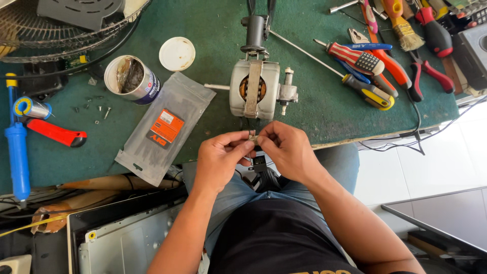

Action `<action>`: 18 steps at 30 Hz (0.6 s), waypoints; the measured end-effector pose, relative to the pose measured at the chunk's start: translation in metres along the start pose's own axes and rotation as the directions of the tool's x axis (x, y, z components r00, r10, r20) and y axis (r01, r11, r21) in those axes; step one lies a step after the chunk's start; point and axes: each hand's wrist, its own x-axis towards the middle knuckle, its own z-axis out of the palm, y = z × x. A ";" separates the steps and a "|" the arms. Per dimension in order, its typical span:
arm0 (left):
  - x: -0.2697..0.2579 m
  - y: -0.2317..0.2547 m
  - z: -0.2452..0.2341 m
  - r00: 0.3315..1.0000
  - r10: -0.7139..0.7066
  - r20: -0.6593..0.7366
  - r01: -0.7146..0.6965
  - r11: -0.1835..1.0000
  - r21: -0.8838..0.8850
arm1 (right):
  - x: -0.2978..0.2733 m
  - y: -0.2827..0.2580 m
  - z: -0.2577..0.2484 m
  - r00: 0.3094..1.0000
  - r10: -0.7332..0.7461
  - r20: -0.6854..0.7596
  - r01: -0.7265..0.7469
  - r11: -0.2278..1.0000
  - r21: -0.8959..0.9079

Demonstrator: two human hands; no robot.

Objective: The person applies lubricant to the shaft of a small electric motor, rotates the shaft by hand, and then twists and connects two wires attached to the motor. The work is performed on a cluttered workbench with various tools and parts visible.

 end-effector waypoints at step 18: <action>0.004 -0.009 -0.033 0.976 0.115 0.183 -0.129 0.989 0.068 | -0.001 0.021 0.017 0.951 -0.260 -0.166 0.211 0.941 -0.264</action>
